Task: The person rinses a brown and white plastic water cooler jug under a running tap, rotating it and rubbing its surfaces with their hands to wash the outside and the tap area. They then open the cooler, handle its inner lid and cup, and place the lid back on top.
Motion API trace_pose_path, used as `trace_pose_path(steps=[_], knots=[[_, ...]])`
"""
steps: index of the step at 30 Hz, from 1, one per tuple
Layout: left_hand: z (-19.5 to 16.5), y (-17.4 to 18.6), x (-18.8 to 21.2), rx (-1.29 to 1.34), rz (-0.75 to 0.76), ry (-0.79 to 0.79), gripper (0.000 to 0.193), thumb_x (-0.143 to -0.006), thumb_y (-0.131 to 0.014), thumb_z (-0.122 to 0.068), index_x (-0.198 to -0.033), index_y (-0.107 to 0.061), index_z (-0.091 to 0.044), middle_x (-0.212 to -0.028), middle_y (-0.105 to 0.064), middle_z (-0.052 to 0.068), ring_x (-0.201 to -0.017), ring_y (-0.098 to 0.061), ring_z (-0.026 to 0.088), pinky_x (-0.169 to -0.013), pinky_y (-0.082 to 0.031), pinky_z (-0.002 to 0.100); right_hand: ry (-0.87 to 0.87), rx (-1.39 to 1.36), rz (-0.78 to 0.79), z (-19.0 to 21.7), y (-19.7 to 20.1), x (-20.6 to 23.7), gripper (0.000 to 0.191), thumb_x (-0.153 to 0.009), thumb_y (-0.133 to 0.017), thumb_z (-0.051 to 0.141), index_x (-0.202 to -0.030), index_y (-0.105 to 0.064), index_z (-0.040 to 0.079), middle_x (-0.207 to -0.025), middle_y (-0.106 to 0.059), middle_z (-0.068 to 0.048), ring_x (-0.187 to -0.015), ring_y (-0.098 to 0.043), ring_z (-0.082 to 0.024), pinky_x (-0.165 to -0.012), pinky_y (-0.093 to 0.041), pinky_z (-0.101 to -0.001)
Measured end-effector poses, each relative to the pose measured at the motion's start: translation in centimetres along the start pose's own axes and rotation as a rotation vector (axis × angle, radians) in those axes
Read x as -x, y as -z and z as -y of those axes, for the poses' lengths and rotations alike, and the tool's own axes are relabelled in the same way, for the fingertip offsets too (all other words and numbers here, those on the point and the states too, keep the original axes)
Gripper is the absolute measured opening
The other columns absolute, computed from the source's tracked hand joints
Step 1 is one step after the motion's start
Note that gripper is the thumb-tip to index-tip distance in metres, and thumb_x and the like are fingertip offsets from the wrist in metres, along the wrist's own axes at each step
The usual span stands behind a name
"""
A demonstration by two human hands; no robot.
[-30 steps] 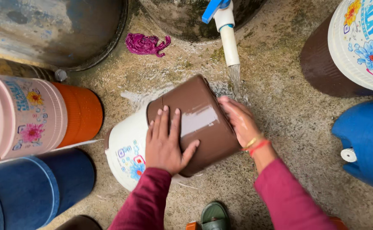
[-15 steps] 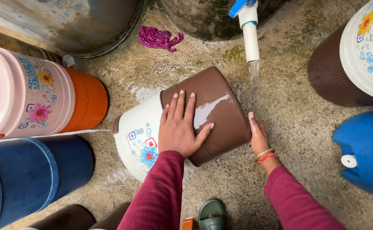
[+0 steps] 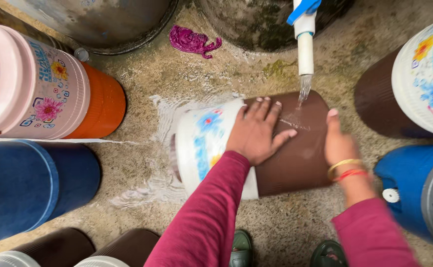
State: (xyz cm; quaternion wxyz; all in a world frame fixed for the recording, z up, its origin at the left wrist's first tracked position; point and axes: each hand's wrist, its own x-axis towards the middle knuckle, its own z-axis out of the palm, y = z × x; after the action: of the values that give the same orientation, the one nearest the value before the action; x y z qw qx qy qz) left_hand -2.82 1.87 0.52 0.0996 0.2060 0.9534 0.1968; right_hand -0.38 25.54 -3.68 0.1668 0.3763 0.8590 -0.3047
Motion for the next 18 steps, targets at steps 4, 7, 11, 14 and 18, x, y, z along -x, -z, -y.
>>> trace_pose_path(steps=[4,7,11,14,18], knots=[[0.2,0.0,1.8,-0.069,-0.079,0.043,0.086,-0.096,-0.036,-0.073,-0.153,-0.043,-0.009,-0.159,-0.038,0.021,-0.151,-0.031,0.036,-0.12,-0.02,0.061,-0.086,0.15,-0.056,0.5,5.1,-3.6,0.095,-0.099,-0.044,0.074,-0.132,-0.06,-0.014,-0.137,-0.054,-0.04,-0.135,-0.048,-0.051,-0.113,-0.036,-0.051],[1.6,0.3,3.6,-0.101,-0.224,0.126,0.082,-0.096,-0.04,-0.067,-0.154,-0.042,-0.008,-0.161,-0.036,0.019,-0.149,-0.028,0.036,-0.115,-0.019,0.065,-0.037,0.263,-0.123,1.1,5.7,-3.5,0.087,-0.098,-0.048,0.07,-0.137,-0.059,-0.007,-0.137,-0.055,-0.037,-0.131,-0.051,-0.051,-0.111,-0.037,-0.052],[1.7,-0.4,3.6,-0.131,-0.347,0.206,0.068,-0.099,-0.045,-0.052,-0.152,-0.045,-0.009,-0.162,-0.04,0.014,-0.151,-0.028,0.034,-0.114,-0.022,0.067,0.18,0.535,-0.023,5.4,3.8,-3.5,0.077,-0.096,-0.035,0.074,-0.141,-0.06,0.016,-0.142,-0.055,-0.023,-0.134,-0.046,-0.05,-0.109,-0.03,-0.0621],[1.7,-1.1,2.5,-0.113,-0.404,0.214,0.063,-0.099,-0.047,-0.046,-0.15,-0.049,-0.008,-0.159,-0.043,0.013,-0.151,-0.031,0.033,-0.114,-0.023,0.066,0.377,0.665,0.231,9.7,1.3,-4.2,0.082,-0.105,-0.023,0.077,-0.124,-0.079,0.02,-0.125,-0.079,-0.016,-0.126,-0.069,-0.039,-0.11,-0.047,-0.0534],[2.4,-1.2,0.5,-0.079,-0.452,0.208,0.058,-0.098,-0.049,-0.038,-0.147,-0.055,-0.008,-0.158,-0.047,0.011,-0.151,-0.035,0.031,-0.117,-0.024,0.065,0.513,0.588,0.14,12.6,-1.8,-3.2,0.068,-0.104,-0.029,0.067,-0.148,-0.056,0.023,-0.129,-0.066,-0.024,-0.122,-0.061,-0.044,-0.111,-0.04,-0.0518]])
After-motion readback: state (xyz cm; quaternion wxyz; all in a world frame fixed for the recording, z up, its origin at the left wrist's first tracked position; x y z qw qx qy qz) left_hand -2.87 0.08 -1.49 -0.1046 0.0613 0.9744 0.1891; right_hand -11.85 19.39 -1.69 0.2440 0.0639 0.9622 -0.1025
